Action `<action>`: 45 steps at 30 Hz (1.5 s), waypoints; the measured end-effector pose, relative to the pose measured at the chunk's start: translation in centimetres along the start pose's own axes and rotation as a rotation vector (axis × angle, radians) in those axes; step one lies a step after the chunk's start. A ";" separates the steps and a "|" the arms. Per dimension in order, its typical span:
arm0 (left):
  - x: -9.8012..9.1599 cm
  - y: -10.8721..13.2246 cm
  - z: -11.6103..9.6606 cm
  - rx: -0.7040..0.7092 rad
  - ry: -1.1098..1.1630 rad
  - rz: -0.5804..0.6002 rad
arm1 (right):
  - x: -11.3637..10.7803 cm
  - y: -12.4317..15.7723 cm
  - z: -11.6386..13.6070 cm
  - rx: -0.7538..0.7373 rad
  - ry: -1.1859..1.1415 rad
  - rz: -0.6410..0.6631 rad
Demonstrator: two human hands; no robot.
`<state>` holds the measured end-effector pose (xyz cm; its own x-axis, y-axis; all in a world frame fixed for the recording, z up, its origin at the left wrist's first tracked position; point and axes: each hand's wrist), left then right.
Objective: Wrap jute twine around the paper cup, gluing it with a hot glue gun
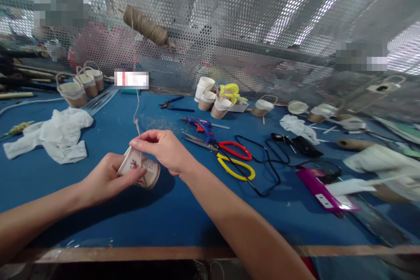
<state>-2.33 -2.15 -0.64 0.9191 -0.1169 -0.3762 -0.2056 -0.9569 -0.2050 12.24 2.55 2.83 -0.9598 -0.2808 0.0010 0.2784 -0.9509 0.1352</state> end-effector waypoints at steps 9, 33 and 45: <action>-0.4 -1.0 -0.7 -0.420 0.534 -0.124 | -1.9 0.4 1.3 -0.212 -0.084 -0.291; -0.4 -0.2 -1.1 -0.277 0.465 -0.184 | -1.8 -0.2 -0.4 -0.215 0.044 -0.316; -0.6 0.1 -0.9 -0.162 0.341 -0.203 | -1.4 0.0 -1.1 -0.140 0.071 -0.285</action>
<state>-2.57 -2.36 0.35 0.9996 0.0234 -0.0168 0.0218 -0.9958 -0.0889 13.67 2.80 1.79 -0.9962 -0.0045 -0.0865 0.0061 -0.9998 -0.0178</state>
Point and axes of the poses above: each hand's wrist, its own y-axis away from the middle knuckle, its own x-axis out of the palm, z = x × y, and after that the axes turned 12 degrees about -z, right-handed
